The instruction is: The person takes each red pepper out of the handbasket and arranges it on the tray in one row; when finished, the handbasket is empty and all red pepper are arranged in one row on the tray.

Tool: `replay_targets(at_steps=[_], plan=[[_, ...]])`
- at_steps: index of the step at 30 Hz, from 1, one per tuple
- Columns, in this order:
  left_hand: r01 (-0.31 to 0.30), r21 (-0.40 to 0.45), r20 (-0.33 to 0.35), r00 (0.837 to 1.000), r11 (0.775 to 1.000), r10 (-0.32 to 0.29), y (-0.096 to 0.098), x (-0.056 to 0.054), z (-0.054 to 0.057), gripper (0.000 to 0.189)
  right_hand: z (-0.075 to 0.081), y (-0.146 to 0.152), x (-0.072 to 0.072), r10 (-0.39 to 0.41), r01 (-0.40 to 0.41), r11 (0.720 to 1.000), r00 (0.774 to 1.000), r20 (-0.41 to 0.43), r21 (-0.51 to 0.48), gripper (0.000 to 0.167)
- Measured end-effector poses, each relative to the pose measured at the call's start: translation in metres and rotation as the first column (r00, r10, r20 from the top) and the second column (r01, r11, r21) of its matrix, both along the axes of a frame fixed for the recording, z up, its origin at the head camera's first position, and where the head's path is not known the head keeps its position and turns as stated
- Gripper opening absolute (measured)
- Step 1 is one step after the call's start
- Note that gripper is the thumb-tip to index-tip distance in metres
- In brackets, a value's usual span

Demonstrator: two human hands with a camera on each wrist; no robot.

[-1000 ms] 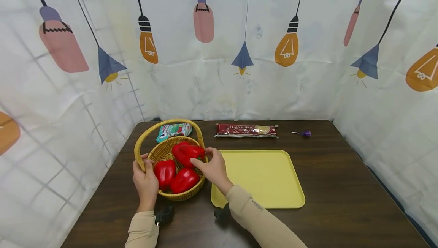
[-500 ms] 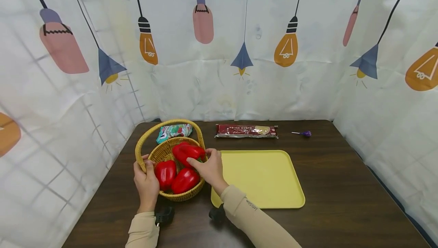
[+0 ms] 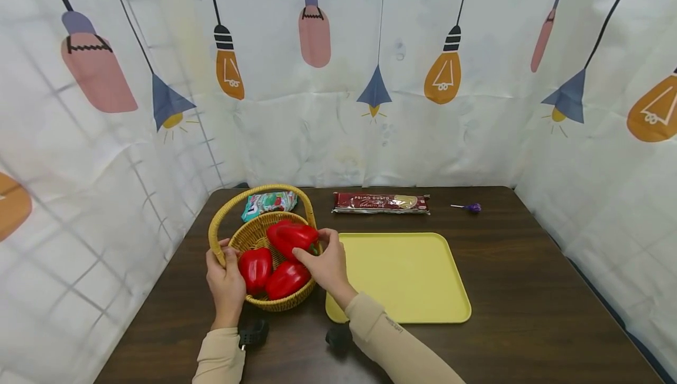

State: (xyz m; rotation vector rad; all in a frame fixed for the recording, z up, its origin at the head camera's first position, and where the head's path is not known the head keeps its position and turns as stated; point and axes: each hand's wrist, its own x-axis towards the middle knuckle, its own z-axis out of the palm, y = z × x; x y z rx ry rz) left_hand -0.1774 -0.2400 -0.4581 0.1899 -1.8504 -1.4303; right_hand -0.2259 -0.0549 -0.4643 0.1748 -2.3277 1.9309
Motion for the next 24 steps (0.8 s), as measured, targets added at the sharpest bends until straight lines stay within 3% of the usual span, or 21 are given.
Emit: replay_targets(at_steps=[10,17,19,24], plan=[[-0.028,-0.026,0.017,0.999,0.999,0.028,0.0,0.002,0.0,0.034,-0.003,0.035,0.006,0.116,-0.128,0.98,0.99,-0.086,-0.155,0.062],[-0.042,-0.024,0.029,0.999,0.999,0.043,0.002,0.003,0.002,0.031,0.022,0.065,0.022,0.144,-0.164,0.959,0.984,-0.101,-0.231,0.065],[-0.047,-0.026,0.03,0.998,0.999,0.047,0.001,0.002,0.0,0.03,0.028,0.073,0.027,0.133,-0.154,0.959,0.986,-0.103,-0.237,0.064],[-0.049,-0.028,0.038,0.998,0.998,0.05,-0.011,-0.008,-0.017,0.03,0.021,0.089,0.022,0.078,-0.096,0.962,0.994,-0.08,-0.255,0.063]])
